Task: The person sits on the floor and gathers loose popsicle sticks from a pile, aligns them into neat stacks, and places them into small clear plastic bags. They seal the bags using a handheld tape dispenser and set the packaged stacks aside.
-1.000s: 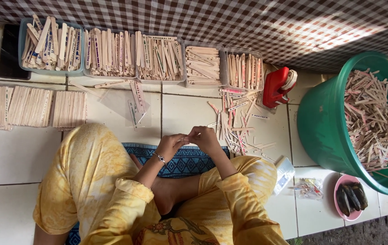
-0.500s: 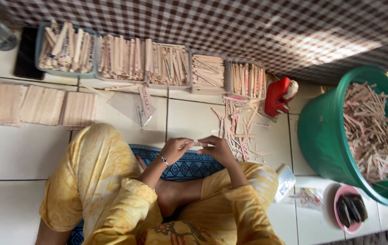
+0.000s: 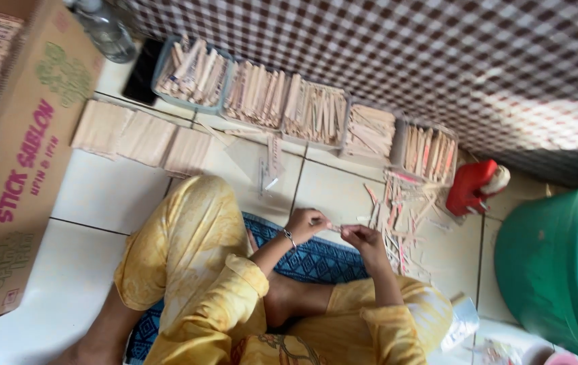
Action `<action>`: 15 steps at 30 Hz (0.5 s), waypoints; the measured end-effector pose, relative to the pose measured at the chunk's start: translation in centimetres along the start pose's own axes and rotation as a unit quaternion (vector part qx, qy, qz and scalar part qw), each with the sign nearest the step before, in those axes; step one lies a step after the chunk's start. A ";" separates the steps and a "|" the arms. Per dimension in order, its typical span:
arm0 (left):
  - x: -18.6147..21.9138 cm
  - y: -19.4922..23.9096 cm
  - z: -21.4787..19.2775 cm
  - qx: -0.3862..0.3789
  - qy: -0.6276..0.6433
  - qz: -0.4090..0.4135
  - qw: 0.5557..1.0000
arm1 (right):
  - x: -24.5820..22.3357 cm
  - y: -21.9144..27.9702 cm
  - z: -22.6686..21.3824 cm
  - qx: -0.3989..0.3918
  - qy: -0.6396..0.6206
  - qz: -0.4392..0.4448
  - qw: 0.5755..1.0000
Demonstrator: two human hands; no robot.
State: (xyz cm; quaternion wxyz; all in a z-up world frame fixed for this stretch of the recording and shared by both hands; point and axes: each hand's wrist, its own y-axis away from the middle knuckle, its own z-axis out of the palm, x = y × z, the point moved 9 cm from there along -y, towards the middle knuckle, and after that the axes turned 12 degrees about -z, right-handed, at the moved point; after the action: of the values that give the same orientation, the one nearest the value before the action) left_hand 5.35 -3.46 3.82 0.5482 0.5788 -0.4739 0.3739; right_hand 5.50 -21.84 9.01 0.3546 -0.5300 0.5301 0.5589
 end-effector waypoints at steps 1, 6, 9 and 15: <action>-0.2 -0.4 0.1 -0.011 0.003 -0.005 1.000 | 0.2 -0.4 0.0 0.008 0.002 0.008 1.000; 1.9 -0.6 -0.7 0.081 -0.094 0.091 0.988 | -0.5 -1.1 0.5 0.024 -0.009 -0.004 1.000; 0.8 -1.5 -0.1 0.109 -0.144 0.102 0.978 | -1.7 -0.9 0.7 0.031 -0.030 -0.020 0.999; 3.1 -1.1 -1.4 0.080 -0.114 0.073 0.988 | -0.7 -1.5 0.3 0.036 0.029 -0.102 0.994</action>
State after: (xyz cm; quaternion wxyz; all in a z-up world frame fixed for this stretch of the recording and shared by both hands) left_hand 7.35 -2.56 6.62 0.4136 0.6234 -0.5431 0.3812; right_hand 6.98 -21.15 9.38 0.4128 -0.5841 0.5029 0.4853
